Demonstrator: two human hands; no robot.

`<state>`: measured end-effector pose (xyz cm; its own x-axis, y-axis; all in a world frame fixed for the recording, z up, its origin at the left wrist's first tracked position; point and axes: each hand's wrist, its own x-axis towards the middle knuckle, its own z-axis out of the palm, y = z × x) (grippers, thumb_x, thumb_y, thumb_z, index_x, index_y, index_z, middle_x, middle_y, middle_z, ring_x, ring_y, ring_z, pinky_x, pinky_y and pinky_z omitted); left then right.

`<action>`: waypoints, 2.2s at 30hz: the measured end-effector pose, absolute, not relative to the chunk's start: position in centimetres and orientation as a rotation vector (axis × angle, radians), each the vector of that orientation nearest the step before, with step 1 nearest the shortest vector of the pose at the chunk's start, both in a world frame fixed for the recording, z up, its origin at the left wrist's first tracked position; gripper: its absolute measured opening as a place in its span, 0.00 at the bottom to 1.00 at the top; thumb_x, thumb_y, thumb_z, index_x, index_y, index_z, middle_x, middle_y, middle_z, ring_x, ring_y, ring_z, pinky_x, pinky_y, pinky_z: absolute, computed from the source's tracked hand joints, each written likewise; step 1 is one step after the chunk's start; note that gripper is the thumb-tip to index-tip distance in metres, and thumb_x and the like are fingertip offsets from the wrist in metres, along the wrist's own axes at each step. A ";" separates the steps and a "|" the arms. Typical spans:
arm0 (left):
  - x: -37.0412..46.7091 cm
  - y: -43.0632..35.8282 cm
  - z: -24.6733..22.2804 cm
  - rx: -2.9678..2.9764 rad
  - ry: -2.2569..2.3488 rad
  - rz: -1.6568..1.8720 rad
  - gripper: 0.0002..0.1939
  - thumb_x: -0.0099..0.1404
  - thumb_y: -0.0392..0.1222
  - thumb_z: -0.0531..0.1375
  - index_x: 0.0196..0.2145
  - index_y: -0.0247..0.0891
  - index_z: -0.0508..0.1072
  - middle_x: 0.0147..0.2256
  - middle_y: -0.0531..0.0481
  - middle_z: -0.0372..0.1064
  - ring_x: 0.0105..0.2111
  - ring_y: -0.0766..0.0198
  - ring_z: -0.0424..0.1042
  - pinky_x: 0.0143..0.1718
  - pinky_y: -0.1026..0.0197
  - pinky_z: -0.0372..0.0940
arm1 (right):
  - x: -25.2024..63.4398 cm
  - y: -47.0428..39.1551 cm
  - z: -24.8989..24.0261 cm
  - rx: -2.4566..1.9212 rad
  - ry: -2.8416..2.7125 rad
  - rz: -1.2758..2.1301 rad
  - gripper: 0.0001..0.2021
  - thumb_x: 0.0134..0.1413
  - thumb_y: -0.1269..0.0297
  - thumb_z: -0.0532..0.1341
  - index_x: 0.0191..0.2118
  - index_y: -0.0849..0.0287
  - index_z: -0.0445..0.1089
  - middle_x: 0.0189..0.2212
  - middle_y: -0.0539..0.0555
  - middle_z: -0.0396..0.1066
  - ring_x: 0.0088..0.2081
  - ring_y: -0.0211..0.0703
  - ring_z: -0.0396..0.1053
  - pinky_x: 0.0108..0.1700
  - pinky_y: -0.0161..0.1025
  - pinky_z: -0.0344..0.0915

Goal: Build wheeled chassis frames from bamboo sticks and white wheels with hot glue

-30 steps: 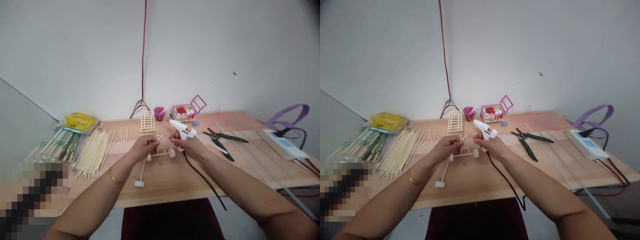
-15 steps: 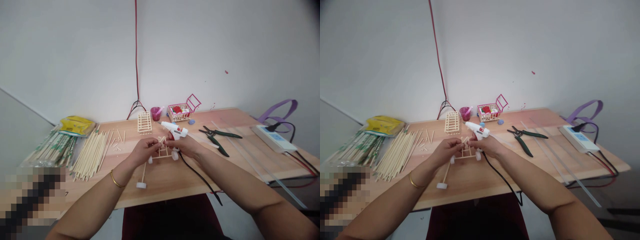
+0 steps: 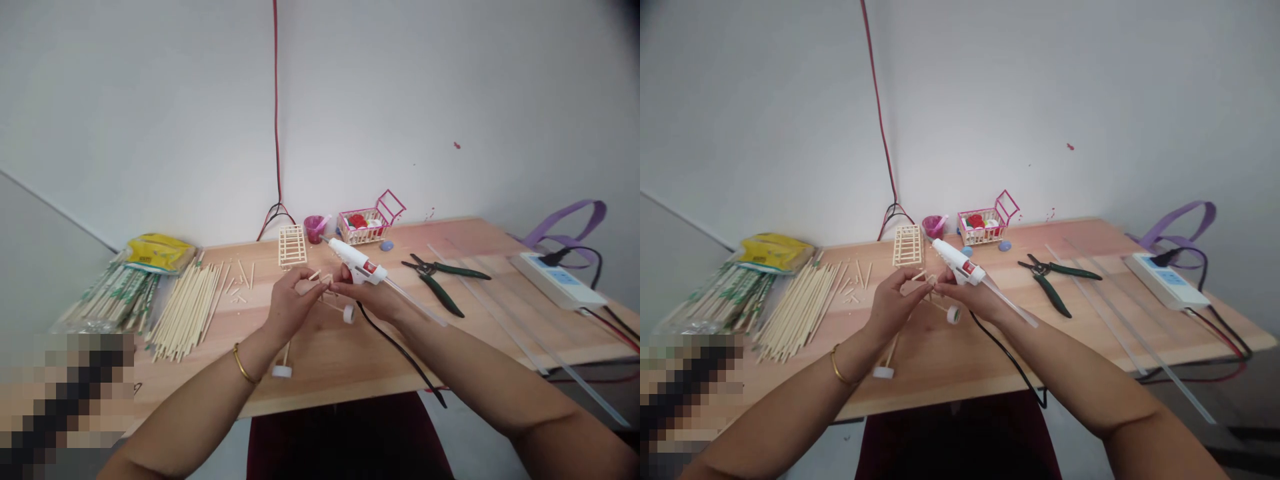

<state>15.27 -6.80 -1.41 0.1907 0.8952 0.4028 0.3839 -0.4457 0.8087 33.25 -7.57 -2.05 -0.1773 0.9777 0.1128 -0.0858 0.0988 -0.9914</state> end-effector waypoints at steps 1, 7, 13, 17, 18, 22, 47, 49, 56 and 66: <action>15.3 -6.9 -1.4 1.922 1.192 1.224 0.09 0.57 0.45 0.64 0.32 0.37 0.73 0.33 0.50 0.73 0.35 0.62 0.71 0.38 0.60 0.64 | 33.2 -7.6 -2.1 -0.983 -1.341 1.299 0.14 0.42 0.58 0.69 0.25 0.57 0.63 0.26 0.48 0.67 0.31 0.38 0.64 0.38 0.39 0.63; 15.3 -6.5 -1.4 1.842 1.162 1.195 0.07 0.55 0.43 0.64 0.31 0.37 0.73 0.33 0.49 0.73 0.36 0.61 0.71 0.40 0.59 0.65 | 33.0 -7.5 -2.2 -0.986 -1.366 1.317 0.15 0.40 0.59 0.69 0.24 0.58 0.62 0.26 0.48 0.67 0.31 0.38 0.65 0.37 0.38 0.63; 15.4 -6.1 -1.9 1.645 1.016 1.099 0.09 0.55 0.42 0.64 0.32 0.36 0.73 0.33 0.48 0.73 0.35 0.62 0.71 0.40 0.59 0.65 | 33.1 -7.7 -2.1 -0.959 -1.313 1.346 0.16 0.38 0.62 0.70 0.24 0.57 0.59 0.28 0.47 0.68 0.32 0.38 0.66 0.39 0.39 0.63; 15.5 -6.0 -2.1 1.586 0.972 1.081 0.08 0.54 0.42 0.64 0.31 0.35 0.72 0.31 0.49 0.71 0.34 0.64 0.70 0.38 0.61 0.64 | 33.1 -7.8 -2.2 -0.955 -1.322 1.365 0.16 0.39 0.62 0.70 0.25 0.57 0.59 0.29 0.47 0.68 0.33 0.38 0.67 0.39 0.39 0.63; 15.5 -6.0 -2.2 1.587 0.976 1.084 0.08 0.54 0.42 0.64 0.30 0.35 0.72 0.31 0.50 0.70 0.34 0.64 0.70 0.38 0.61 0.64 | 33.1 -7.8 -2.2 -0.945 -1.324 1.382 0.16 0.39 0.62 0.70 0.25 0.57 0.59 0.29 0.47 0.68 0.33 0.38 0.67 0.40 0.39 0.64; 15.4 -5.9 -2.3 1.648 1.014 1.090 0.07 0.55 0.40 0.63 0.30 0.35 0.71 0.30 0.50 0.70 0.33 0.64 0.69 0.37 0.61 0.63 | 32.9 -7.9 -2.2 -0.927 -1.326 1.413 0.16 0.39 0.62 0.69 0.24 0.57 0.59 0.27 0.46 0.68 0.32 0.38 0.67 0.39 0.40 0.64; 14.7 -6.3 -1.1 2.335 0.845 1.219 0.10 0.57 0.30 0.59 0.37 0.38 0.68 0.49 0.42 0.57 0.53 0.55 0.59 0.53 0.49 0.60 | 33.6 -8.4 -1.9 -1.043 -1.549 1.114 0.11 0.44 0.59 0.68 0.31 0.58 0.68 0.26 0.48 0.69 0.28 0.37 0.65 0.31 0.35 0.62; 14.7 -6.3 -1.1 2.355 0.833 1.240 0.10 0.57 0.29 0.59 0.37 0.38 0.69 0.50 0.42 0.57 0.53 0.55 0.60 0.51 0.50 0.61 | 33.6 -8.4 -1.9 -1.051 -1.578 1.101 0.10 0.45 0.60 0.68 0.31 0.58 0.68 0.27 0.48 0.69 0.29 0.37 0.65 0.32 0.35 0.62; 14.6 -6.5 -0.8 2.500 0.825 1.362 0.09 0.55 0.27 0.58 0.33 0.38 0.67 0.51 0.42 0.59 0.53 0.54 0.60 0.52 0.47 0.60 | 33.7 -8.6 -1.5 -1.100 -1.650 0.975 0.09 0.46 0.61 0.67 0.31 0.58 0.68 0.27 0.48 0.69 0.29 0.37 0.65 0.32 0.35 0.62; 14.0 -7.5 0.2 2.439 0.811 1.599 0.07 0.61 0.30 0.58 0.36 0.38 0.67 0.35 0.48 0.70 0.38 0.62 0.70 0.41 0.57 0.66 | 34.3 -7.9 -2.5 -1.149 -1.516 0.887 0.11 0.44 0.56 0.67 0.30 0.57 0.69 0.27 0.49 0.69 0.30 0.39 0.66 0.33 0.37 0.63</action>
